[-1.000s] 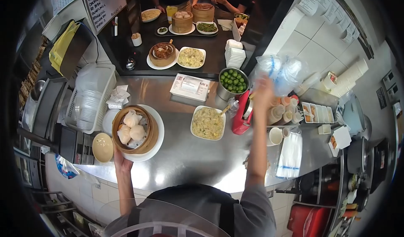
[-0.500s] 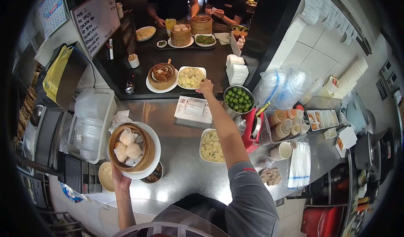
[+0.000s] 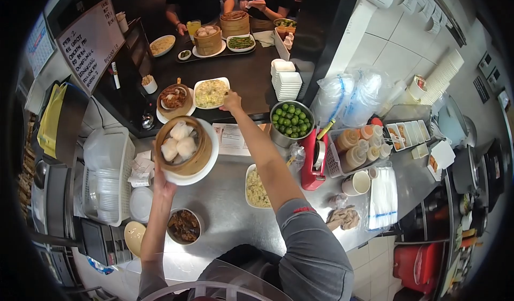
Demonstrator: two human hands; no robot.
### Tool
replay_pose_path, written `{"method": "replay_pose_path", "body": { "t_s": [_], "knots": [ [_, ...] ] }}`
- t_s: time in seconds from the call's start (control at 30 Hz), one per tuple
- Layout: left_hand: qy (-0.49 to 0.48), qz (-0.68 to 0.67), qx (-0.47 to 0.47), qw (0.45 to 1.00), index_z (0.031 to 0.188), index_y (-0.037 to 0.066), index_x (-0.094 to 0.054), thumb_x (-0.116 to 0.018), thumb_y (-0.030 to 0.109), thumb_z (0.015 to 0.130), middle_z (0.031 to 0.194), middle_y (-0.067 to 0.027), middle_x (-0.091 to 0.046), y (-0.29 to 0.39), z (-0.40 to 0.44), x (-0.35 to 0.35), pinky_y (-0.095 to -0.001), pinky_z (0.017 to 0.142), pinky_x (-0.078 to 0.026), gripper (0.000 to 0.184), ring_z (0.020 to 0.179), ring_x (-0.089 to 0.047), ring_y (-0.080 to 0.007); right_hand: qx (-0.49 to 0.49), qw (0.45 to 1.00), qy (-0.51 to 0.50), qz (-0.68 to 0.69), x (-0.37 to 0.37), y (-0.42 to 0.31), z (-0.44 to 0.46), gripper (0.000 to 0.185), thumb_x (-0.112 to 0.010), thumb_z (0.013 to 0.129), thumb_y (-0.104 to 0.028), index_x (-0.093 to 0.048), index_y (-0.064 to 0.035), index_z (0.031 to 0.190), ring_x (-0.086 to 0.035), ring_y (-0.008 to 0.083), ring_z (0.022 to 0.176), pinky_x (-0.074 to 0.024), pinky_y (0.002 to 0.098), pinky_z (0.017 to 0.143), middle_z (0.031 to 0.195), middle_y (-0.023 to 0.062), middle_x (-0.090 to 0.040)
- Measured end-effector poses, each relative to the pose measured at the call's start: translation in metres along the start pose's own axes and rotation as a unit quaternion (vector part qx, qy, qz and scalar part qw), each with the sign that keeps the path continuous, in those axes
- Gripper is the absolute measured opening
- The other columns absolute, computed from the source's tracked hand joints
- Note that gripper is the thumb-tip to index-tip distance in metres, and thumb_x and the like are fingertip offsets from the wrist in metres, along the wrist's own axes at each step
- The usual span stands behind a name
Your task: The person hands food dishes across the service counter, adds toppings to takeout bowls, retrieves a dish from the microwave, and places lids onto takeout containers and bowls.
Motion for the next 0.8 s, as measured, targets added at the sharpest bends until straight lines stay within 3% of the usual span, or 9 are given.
{"method": "replay_pose_path", "body": {
  "t_s": [0.1, 0.2, 0.23, 0.3, 0.4, 0.43, 0.67, 0.73, 0.8],
  "knots": [
    [0.025, 0.001, 0.007, 1.000, 0.131, 0.010, -0.031, -0.030, 0.049, 0.090, 0.135, -0.0104, -0.033, -0.022, 0.041, -0.010, -0.0424, 0.102, -0.029, 0.057, 0.122, -0.034, -0.0279, -0.066, 0.992, -0.107, 0.027, 0.010, -0.009, -0.027, 0.060, -0.041, 0.090, -0.028, -0.007, -0.0155, 0.139, -0.059, 0.0252, 0.092, -0.0485, 0.0370, 0.078, 0.126, 0.0193, -0.042],
    [0.035, 0.012, 0.002, 0.999, 0.131, 0.010, -0.031, -0.027, 0.051, 0.089, 0.135, -0.0097, -0.034, -0.042, 0.086, -0.016, -0.0421, 0.103, -0.028, 0.059, 0.123, -0.033, -0.0279, -0.046, 0.991, -0.085, 0.094, 0.053, -0.006, -0.055, 0.052, -0.037, 0.088, -0.047, -0.050, -0.0010, 0.110, -0.061, 0.0231, 0.075, -0.0511, 0.0338, 0.068, 0.092, 0.0136, -0.060],
    [0.022, 0.007, 0.008, 1.000, 0.131, 0.010, -0.030, -0.027, 0.052, 0.089, 0.135, -0.0097, -0.034, -0.050, 0.103, -0.017, -0.0419, 0.103, -0.027, 0.060, 0.123, -0.033, -0.0278, -0.070, 0.985, -0.108, 0.113, 0.065, -0.014, -0.082, 0.052, -0.034, 0.090, -0.046, -0.055, -0.0006, 0.103, -0.060, 0.0182, 0.065, -0.0506, 0.0308, 0.062, 0.089, 0.0119, -0.060],
    [0.007, 0.013, 0.016, 1.000, 0.132, 0.010, -0.029, -0.026, 0.055, 0.088, 0.135, -0.0098, -0.033, -0.063, 0.135, -0.017, -0.0417, 0.103, -0.027, 0.063, 0.124, -0.032, -0.0276, -0.025, 0.951, -0.211, 0.224, 0.083, -0.003, -0.106, 0.045, -0.033, 0.092, -0.040, -0.050, -0.0032, 0.110, -0.056, 0.0133, 0.055, -0.0481, 0.0272, 0.053, 0.086, 0.0100, -0.060],
    [0.010, 0.029, 0.030, 0.999, 0.132, 0.011, -0.028, -0.024, 0.059, 0.086, 0.135, -0.0102, -0.032, -0.083, 0.176, -0.020, -0.0432, 0.103, -0.027, 0.067, 0.124, -0.031, -0.0279, 0.000, 0.967, -0.128, 0.220, 0.083, -0.018, -0.150, 0.035, -0.034, 0.092, -0.029, -0.040, -0.0087, 0.120, -0.051, 0.0102, 0.050, -0.0443, 0.0234, 0.046, 0.084, 0.0083, -0.059],
    [0.001, 0.036, 0.037, 0.999, 0.133, 0.011, -0.026, -0.021, 0.060, 0.086, 0.137, -0.0109, -0.030, -0.089, 0.182, -0.029, -0.0433, 0.103, -0.026, 0.068, 0.125, -0.030, -0.0287, -0.003, 0.966, -0.125, 0.225, 0.082, -0.011, -0.151, 0.037, -0.035, 0.091, -0.017, -0.027, -0.0145, 0.127, -0.051, 0.0097, 0.050, -0.0436, 0.0216, 0.045, 0.081, 0.0070, -0.056],
    [-0.002, 0.029, 0.133, 0.991, 0.134, 0.007, -0.023, -0.008, 0.060, 0.085, 0.138, -0.0141, -0.026, -0.101, 0.219, -0.050, -0.0447, 0.104, -0.023, 0.073, 0.126, -0.026, -0.0313, 0.052, 0.941, 0.048, 0.330, 0.090, 0.005, -0.121, 0.049, -0.036, 0.083, 0.004, -0.025, -0.0173, 0.126, -0.041, 0.0085, 0.046, -0.0310, 0.0201, 0.037, 0.085, 0.0082, -0.050],
    [0.082, 0.086, 0.113, 0.986, 0.131, 0.003, -0.025, -0.015, 0.056, 0.088, 0.132, -0.0204, -0.032, -0.105, 0.234, -0.025, -0.0472, 0.101, -0.028, 0.069, 0.122, -0.033, -0.0319, 0.038, 0.933, 0.098, 0.344, 0.087, 0.010, -0.113, 0.050, -0.037, 0.082, 0.004, -0.026, -0.0184, 0.125, -0.037, 0.0078, 0.045, -0.0275, 0.0198, 0.036, 0.083, 0.0076, -0.049],
    [0.154, 0.191, 0.073, 0.967, 0.127, 0.002, -0.024, -0.023, 0.046, 0.092, 0.115, -0.0252, -0.046, -0.106, 0.273, 0.025, -0.0452, 0.085, -0.044, 0.056, 0.099, -0.055, -0.0349, 0.036, 0.928, 0.136, 0.345, 0.086, 0.009, -0.108, 0.049, -0.037, 0.082, 0.003, -0.026, -0.0185, 0.124, -0.037, 0.0077, 0.045, -0.0270, 0.0199, 0.035, 0.083, 0.0075, -0.048]
  ]
}}
Point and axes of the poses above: each hand's wrist, its own z-axis towards the middle knuckle, its own x-axis out of the back of the hand, y = z × x, the point moved 5 cm from there along z, towards the middle knuckle
